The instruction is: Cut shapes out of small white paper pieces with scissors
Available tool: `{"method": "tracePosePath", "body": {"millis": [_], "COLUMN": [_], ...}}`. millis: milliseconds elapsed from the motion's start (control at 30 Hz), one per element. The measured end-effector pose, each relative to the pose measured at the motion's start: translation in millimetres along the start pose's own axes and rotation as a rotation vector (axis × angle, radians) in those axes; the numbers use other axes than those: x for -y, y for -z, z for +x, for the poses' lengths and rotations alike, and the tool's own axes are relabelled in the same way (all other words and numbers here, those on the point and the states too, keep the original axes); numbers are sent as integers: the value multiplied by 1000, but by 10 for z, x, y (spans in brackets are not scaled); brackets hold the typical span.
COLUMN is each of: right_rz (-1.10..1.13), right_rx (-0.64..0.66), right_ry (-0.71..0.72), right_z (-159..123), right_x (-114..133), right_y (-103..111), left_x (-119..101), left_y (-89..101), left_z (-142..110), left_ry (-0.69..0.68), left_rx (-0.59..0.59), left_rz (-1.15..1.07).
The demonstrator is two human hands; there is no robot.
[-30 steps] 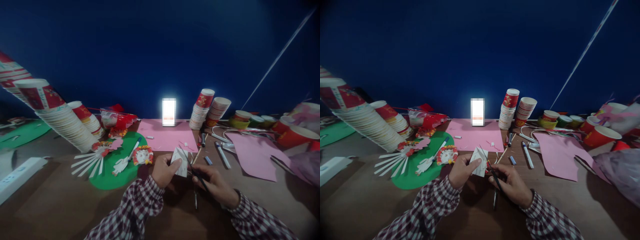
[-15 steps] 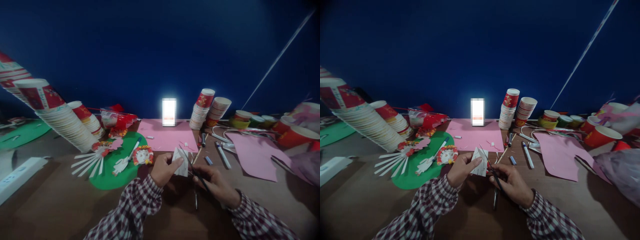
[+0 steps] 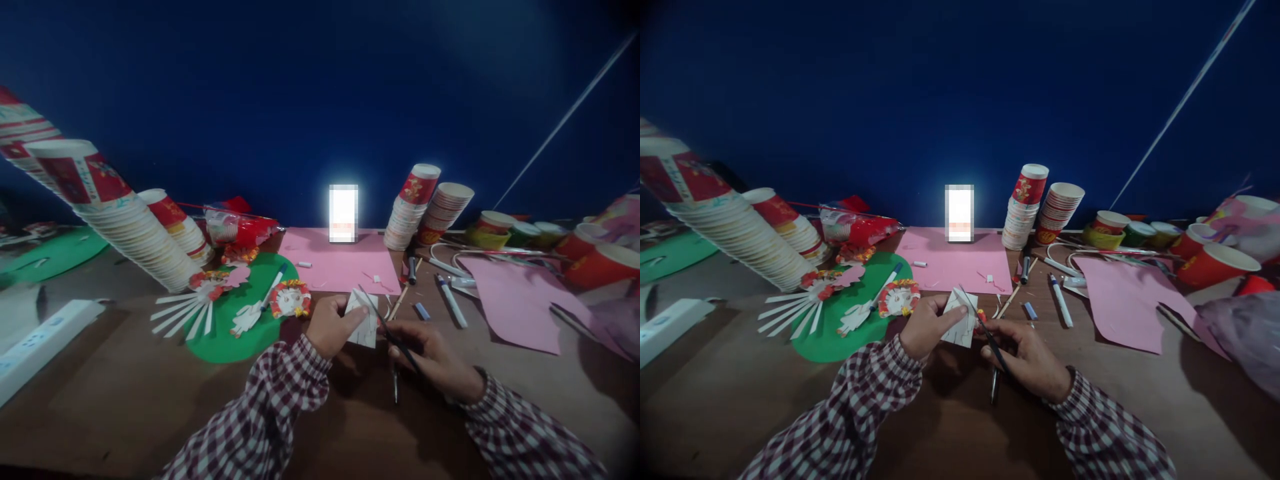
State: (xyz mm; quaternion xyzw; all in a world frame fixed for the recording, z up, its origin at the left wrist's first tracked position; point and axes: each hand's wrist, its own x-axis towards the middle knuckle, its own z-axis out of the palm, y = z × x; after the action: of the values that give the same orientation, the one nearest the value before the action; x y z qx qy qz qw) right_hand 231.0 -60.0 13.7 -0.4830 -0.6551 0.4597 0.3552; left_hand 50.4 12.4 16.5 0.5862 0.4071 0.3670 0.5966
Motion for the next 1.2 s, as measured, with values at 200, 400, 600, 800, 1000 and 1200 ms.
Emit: {"method": "tracePosePath", "body": {"millis": [200, 400, 600, 800, 1000, 1200], "right_rz": [-11, -33, -14, -19, -67, -47], "right_rx": [-5, -8, 5, 15, 10, 10], "right_ry": [-25, 0, -3, -10, -9, -21], "right_z": [6, 9, 8, 6, 5, 7], "right_x": [7, 11, -20, 18, 19, 20], "right_y": [-10, -2, 5, 14, 19, 12], "left_x": [32, 59, 51, 46, 41, 50], "left_y": [-4, 12, 15, 22, 20, 29], "left_z": [2, 15, 9, 17, 13, 22], "left_ry": [17, 11, 24, 30, 44, 34], "left_rx": [33, 39, 44, 50, 54, 50], "left_rz": [-40, -19, -21, -15, -18, -15]}}
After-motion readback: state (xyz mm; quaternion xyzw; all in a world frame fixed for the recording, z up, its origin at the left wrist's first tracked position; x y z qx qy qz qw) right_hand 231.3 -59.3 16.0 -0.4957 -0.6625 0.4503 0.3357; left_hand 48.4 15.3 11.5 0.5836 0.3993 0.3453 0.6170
